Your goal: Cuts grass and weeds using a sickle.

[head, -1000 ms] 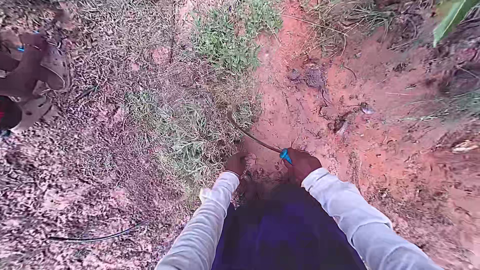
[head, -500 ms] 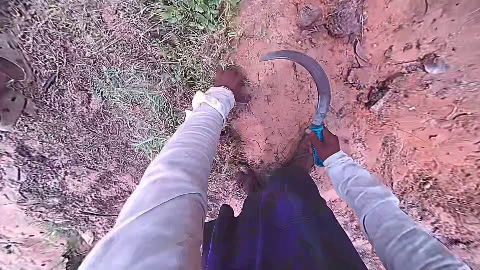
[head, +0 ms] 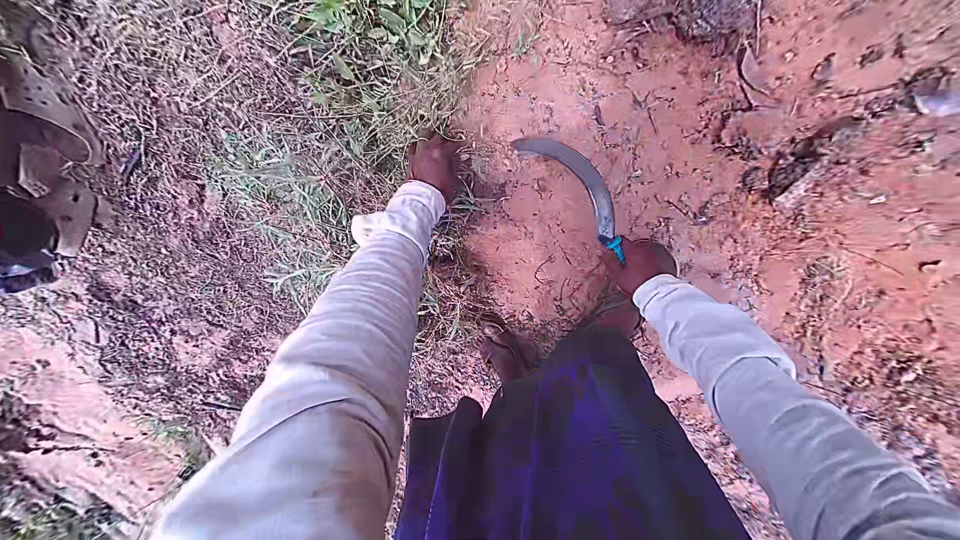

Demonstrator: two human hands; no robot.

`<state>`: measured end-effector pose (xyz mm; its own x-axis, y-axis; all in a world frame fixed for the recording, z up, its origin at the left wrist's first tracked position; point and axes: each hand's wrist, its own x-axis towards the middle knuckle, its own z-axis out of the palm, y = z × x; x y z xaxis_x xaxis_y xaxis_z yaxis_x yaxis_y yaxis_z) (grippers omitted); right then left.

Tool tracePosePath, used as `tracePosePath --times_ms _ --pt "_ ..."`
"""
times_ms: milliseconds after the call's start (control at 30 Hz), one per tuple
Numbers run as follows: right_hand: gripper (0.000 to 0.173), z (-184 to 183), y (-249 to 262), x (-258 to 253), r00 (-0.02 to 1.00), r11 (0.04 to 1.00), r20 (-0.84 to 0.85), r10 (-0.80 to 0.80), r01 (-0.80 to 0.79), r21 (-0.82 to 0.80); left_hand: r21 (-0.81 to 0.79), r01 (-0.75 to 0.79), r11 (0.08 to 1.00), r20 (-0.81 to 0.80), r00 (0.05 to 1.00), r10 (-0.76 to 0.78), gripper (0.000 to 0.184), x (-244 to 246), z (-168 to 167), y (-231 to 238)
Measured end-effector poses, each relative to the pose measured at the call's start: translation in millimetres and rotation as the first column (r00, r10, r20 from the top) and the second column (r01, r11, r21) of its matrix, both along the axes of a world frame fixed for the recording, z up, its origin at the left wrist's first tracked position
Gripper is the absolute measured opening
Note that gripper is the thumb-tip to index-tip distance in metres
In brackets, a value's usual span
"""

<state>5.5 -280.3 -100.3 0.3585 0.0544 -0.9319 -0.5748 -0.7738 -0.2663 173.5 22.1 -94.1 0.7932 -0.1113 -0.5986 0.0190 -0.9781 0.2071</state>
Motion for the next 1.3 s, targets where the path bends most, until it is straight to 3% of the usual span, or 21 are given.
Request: tracePosePath --times_ms 67,167,233,300,433,567,700,800,867,933,1000,1100,1233,1300 --pt "0.056 26.6 -21.8 -50.7 0.996 0.999 -0.077 -0.049 0.049 -0.009 -0.023 -0.119 0.993 -0.030 0.992 0.119 0.035 -3.2 6.2 11.2" --pt "0.051 54.3 -39.2 -97.4 0.983 0.986 0.079 -0.163 0.161 0.032 -0.078 -0.169 0.983 -0.039 0.985 0.166 0.038 -1.4 17.1 18.2" --pt "0.053 61.2 -25.5 -82.5 0.959 0.975 0.182 -0.216 0.203 0.086 -0.091 -0.183 0.979 -0.024 0.983 0.182 0.038 -7.8 17.5 16.3" --pt "0.049 43.6 -1.5 -32.5 0.959 0.965 0.135 -0.250 0.234 0.120 -0.106 -0.205 0.973 0.023 0.978 0.208 0.039 -12.5 12.4 12.4" --pt "0.056 0.1 44.5 31.6 0.994 0.992 0.082 -0.073 0.064 0.108 -0.048 -0.152 0.987 0.022 0.988 0.153 0.038 -11.4 20.3 23.7" --pt "0.064 45.0 31.7 -9.1 0.994 0.994 -0.075 0.077 -0.070 0.088 -0.024 -0.038 0.999 -0.071 0.997 0.036 0.036 -12.7 44.3 44.3" --pt "0.064 87.3 1.7 -40.9 0.991 0.991 -0.023 0.135 -0.134 0.026 0.139 -0.090 0.986 -0.135 0.985 0.109 0.041 -21.4 55.0 49.2" --pt "0.060 87.0 -16.6 -58.5 0.974 0.997 0.213 -0.077 0.081 -0.009 0.286 0.081 0.955 -0.130 0.990 -0.045 0.053 -23.1 68.3 -8.5" --pt "0.056 74.3 -25.0 -56.1 0.927 0.967 0.284 -0.245 0.256 -0.003 0.169 0.279 0.945 0.029 0.957 -0.287 0.051 -20.7 65.5 -55.7" --pt "0.052 65.3 -29.5 -47.3 0.886 0.924 0.284 -0.366 0.382 -0.001 0.073 0.469 0.880 0.045 0.880 -0.472 0.043 1.6 35.4 -91.4" --pt "0.052 61.3 -28.3 -40.7 0.854 0.887 0.271 -0.444 0.461 -0.001 0.125 0.528 0.840 -0.076 0.849 -0.522 0.066 38.9 0.8 -110.4" --pt "0.051 53.0 -26.4 -46.6 0.803 0.844 0.291 -0.521 0.535 0.033 0.281 0.410 0.868 -0.133 0.912 -0.387 0.087 90.7 -31.1 -116.5" --pt "0.051 49.0 -21.2 -56.8 0.785 0.827 0.279 -0.554 0.558 0.074 0.303 0.254 0.919 -0.294 0.942 -0.164 0.044 105.8 -9.9 -113.6" --pt "0.049 51.8 -18.3 -49.4 0.770 0.797 0.212 -0.602 0.597 0.094 0.232 0.079 0.970 -0.246 0.969 -0.020 0.043 109.0 1.8 -96.1"
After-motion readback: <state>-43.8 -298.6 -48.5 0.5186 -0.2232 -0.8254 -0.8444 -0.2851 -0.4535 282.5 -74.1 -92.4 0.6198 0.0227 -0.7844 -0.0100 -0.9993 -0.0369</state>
